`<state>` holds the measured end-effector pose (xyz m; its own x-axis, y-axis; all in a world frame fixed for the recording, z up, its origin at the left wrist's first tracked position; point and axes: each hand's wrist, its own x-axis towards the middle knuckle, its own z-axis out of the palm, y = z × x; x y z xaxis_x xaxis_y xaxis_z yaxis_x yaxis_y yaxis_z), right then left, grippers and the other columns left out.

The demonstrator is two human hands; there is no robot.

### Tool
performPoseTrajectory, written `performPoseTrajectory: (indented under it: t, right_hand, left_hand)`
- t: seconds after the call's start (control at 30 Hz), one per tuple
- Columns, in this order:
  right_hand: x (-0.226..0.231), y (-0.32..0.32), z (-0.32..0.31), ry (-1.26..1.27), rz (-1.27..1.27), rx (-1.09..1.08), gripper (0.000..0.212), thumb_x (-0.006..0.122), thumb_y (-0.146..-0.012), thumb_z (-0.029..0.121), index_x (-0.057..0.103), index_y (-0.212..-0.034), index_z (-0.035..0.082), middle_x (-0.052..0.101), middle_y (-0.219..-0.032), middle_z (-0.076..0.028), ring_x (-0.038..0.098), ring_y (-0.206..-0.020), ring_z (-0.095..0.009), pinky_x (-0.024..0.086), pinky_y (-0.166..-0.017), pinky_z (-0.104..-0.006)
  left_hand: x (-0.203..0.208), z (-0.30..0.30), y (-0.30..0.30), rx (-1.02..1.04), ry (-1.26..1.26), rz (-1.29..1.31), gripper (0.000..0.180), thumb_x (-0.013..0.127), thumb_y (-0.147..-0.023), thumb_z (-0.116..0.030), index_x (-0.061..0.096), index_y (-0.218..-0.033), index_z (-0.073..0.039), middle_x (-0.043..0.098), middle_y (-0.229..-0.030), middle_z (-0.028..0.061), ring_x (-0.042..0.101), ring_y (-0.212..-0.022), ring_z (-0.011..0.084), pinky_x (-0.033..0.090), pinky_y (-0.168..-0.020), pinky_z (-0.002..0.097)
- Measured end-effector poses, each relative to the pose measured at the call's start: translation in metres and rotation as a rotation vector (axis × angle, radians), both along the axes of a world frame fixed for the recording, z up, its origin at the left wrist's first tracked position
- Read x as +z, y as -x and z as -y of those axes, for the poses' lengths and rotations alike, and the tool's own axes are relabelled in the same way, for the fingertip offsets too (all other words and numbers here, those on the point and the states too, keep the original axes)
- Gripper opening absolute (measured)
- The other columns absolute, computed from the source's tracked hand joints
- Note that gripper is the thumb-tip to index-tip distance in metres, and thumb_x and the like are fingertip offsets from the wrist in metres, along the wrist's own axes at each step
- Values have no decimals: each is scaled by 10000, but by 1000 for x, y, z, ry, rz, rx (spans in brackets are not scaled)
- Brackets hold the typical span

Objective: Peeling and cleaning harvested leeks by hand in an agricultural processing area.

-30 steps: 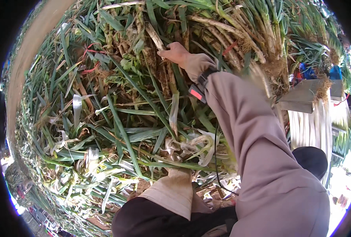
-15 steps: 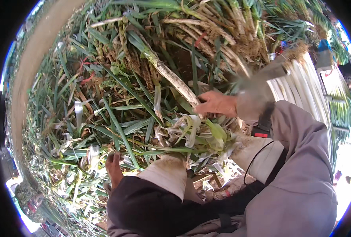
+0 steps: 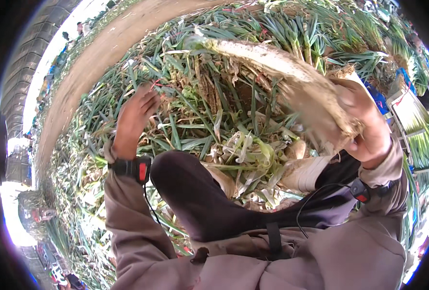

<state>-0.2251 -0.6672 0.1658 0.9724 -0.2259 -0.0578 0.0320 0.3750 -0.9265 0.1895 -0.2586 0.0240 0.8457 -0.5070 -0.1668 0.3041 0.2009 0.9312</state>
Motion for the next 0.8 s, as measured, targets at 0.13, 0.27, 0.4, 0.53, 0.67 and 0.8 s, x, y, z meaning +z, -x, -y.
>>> performPoseTrajectory:
  t: [0.13,0.27,0.4,0.53,0.67,0.8]
  right_hand:
    - [-3,30,-18,206,35,19,794,851,-1033,485,660,-1407,-189,753,-914,-110,655,-653,-107,467,-491,-253]
    - [-87,61,5,1169,-81,219,633,862,-1011,310,675,-1476,-77,751,-1308,-262,758,-1097,-265,620,-889,-377]
    - [-145,19,-17,1212,-217,356,539,863,-1061,378,732,-1475,58,758,-1230,-212,739,-1114,-434,586,-1006,-510]
    - [-169,-35,-14,1478,-44,344,534,802,-1113,468,760,-1467,71,789,-1244,-174,783,-1102,-390,595,-1013,-525]
    - [-125,-153,-60,1137,-172,105,578,779,-1127,544,791,-1404,37,827,-1165,-193,790,-997,-340,617,-913,-503]
    - [-108,-261,-80,691,-30,59,550,879,-1067,464,847,-1162,-77,798,-905,-130,704,-828,-208,583,-788,-399]
  left_hand:
    - [-1,64,15,-86,13,-130,952,768,-1141,-574,403,-1721,87,630,-1598,308,603,-1550,417,505,-1345,573]
    - [-2,118,6,36,255,-30,819,755,-1159,-543,461,-1700,-2,673,-1546,231,610,-1498,374,475,-1333,579]
    - [-30,121,-6,239,428,-98,548,778,-1163,-468,682,-1524,-66,733,-1472,119,650,-1376,297,483,-1277,591]
    - [-30,145,-2,134,406,-49,529,813,-1148,-421,685,-1528,-76,767,-1435,113,685,-1328,295,490,-1245,574]
    - [-24,145,7,135,357,-2,507,817,-1152,-374,681,-1533,-68,773,-1433,103,696,-1339,274,526,-1189,521]
    - [-29,140,16,82,355,102,497,800,-1162,-346,672,-1539,-48,759,-1440,92,714,-1300,248,578,-1087,468]
